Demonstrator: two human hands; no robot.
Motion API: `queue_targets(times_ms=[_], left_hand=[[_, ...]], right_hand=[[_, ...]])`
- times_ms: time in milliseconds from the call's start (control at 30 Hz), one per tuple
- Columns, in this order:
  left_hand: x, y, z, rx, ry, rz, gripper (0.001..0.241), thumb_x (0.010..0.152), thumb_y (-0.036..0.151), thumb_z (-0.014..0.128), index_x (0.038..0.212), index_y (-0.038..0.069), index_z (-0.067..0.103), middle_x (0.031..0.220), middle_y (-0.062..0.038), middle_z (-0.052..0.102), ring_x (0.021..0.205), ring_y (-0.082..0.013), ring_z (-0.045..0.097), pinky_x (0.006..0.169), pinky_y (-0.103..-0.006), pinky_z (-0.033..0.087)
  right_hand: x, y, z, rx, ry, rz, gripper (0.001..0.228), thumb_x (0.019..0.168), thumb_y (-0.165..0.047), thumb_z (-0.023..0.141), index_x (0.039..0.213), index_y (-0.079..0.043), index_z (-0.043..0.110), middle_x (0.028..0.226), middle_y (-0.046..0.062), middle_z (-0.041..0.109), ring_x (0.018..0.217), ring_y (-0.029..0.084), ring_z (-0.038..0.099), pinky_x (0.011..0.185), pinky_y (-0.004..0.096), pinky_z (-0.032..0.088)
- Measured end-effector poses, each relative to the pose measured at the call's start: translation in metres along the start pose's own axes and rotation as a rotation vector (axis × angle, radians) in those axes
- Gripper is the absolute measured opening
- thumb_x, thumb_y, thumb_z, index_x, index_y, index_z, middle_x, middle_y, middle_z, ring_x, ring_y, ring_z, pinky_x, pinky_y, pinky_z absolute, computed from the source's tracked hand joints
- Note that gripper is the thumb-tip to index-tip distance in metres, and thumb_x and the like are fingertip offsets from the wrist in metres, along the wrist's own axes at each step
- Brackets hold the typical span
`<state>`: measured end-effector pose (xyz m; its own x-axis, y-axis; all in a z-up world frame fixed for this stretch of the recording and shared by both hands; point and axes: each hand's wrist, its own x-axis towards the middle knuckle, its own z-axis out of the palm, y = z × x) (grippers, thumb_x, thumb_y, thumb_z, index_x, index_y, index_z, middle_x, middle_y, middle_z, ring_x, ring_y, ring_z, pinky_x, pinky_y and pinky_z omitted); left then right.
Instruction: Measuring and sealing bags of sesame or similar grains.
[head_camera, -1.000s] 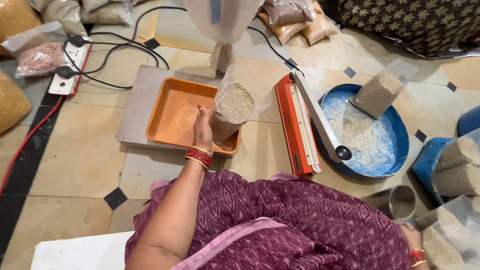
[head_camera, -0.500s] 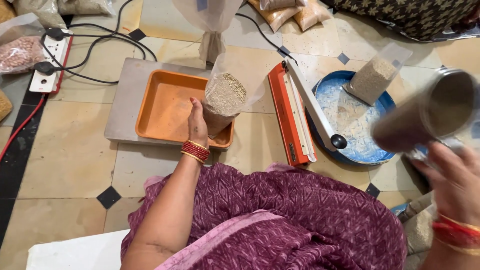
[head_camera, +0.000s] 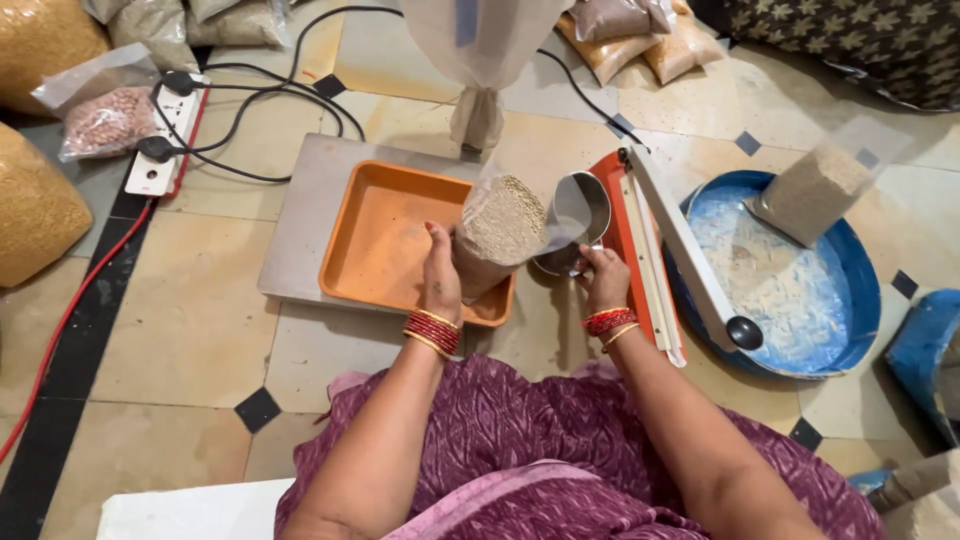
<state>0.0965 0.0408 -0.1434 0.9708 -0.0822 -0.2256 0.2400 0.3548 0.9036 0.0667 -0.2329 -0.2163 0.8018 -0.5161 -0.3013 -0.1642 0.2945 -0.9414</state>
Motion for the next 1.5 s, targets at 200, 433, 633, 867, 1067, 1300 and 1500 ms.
queue_targets(times_ms=[200, 433, 633, 867, 1067, 1300, 1500], left_hand=[[0.0, -0.005, 0.004, -0.059, -0.014, -0.022, 0.098, 0.096, 0.072, 0.025, 0.157, -0.003, 0.022, 0.167, -0.021, 0.022, 0.154, -0.032, 0.024, 0.123, -0.0413, 0.022], [-0.003, 0.0, 0.006, 0.031, 0.002, -0.028, 0.096, 0.096, 0.072, 0.026, 0.158, -0.002, 0.024, 0.166, -0.021, 0.022, 0.153, -0.0323, 0.024, 0.122, -0.0424, 0.022], [-0.007, 0.007, 0.004, -0.015, -0.009, -0.05, 0.096, 0.095, 0.072, 0.028, 0.155, -0.002, 0.033, 0.164, -0.021, 0.03, 0.151, -0.0326, 0.03, 0.121, -0.043, 0.027], [-0.003, 0.004, 0.004, 0.021, -0.018, 0.019, 0.094, 0.097, 0.07, 0.027, 0.157, -0.003, 0.028, 0.166, -0.022, 0.026, 0.153, -0.0311, 0.026, 0.122, -0.0398, 0.022], [0.003, -0.008, 0.002, -0.054, -0.001, 0.023, 0.092, 0.098, 0.067, 0.032, 0.158, -0.003, 0.021, 0.168, -0.018, 0.019, 0.156, -0.0283, 0.019, 0.124, -0.0385, 0.018], [0.001, -0.006, 0.001, 0.004, 0.005, 0.027, 0.089, 0.1, 0.064, 0.03, 0.158, -0.003, 0.022, 0.168, -0.019, 0.019, 0.156, -0.0283, 0.02, 0.124, -0.0379, 0.018], [0.0, -0.003, -0.001, -0.005, 0.007, 0.033, 0.086, 0.101, 0.061, 0.031, 0.158, -0.004, 0.02, 0.169, -0.018, 0.016, 0.156, -0.0276, 0.016, 0.124, -0.0385, 0.016]], right_hand=[[0.03, 0.048, -0.045, -0.721, 0.03, -0.566, 0.011, 0.089, -0.015, 0.067, 0.096, -0.007, 0.069, 0.088, 0.005, 0.07, 0.073, 0.013, 0.057, 0.065, 0.027, 0.049], [-0.124, -0.215, 0.066, -0.154, -0.388, -0.453, 0.023, 0.108, -0.021, 0.049, 0.107, 0.0, 0.06, 0.111, 0.016, 0.066, 0.108, 0.025, 0.069, 0.096, 0.035, 0.059], [-0.046, -0.195, 0.16, -0.44, -0.505, 0.489, 0.036, 0.109, -0.027, 0.041, 0.134, -0.004, 0.053, 0.128, 0.025, 0.053, 0.128, 0.05, 0.045, 0.098, 0.06, 0.048], [-0.009, -0.118, 0.164, 0.043, -0.74, 0.617, 0.034, 0.107, -0.036, 0.043, 0.121, -0.009, 0.058, 0.111, 0.011, 0.067, 0.096, 0.03, 0.067, 0.082, 0.05, 0.059], [-0.006, -0.12, 0.163, 0.308, -0.616, 0.707, 0.026, 0.097, -0.027, 0.055, 0.091, -0.003, 0.062, 0.078, 0.013, 0.067, 0.059, 0.023, 0.061, 0.05, 0.033, 0.052], [-0.02, -0.141, 0.148, 0.652, -0.637, 0.77, 0.022, 0.095, -0.024, 0.058, 0.086, -0.004, 0.063, 0.075, 0.005, 0.061, 0.052, 0.011, 0.05, 0.037, 0.019, 0.033], [-0.027, -0.199, 0.108, 0.825, -0.731, 0.689, 0.021, 0.099, -0.021, 0.054, 0.089, -0.005, 0.061, 0.078, 0.005, 0.059, 0.057, 0.01, 0.05, 0.041, 0.019, 0.034]])
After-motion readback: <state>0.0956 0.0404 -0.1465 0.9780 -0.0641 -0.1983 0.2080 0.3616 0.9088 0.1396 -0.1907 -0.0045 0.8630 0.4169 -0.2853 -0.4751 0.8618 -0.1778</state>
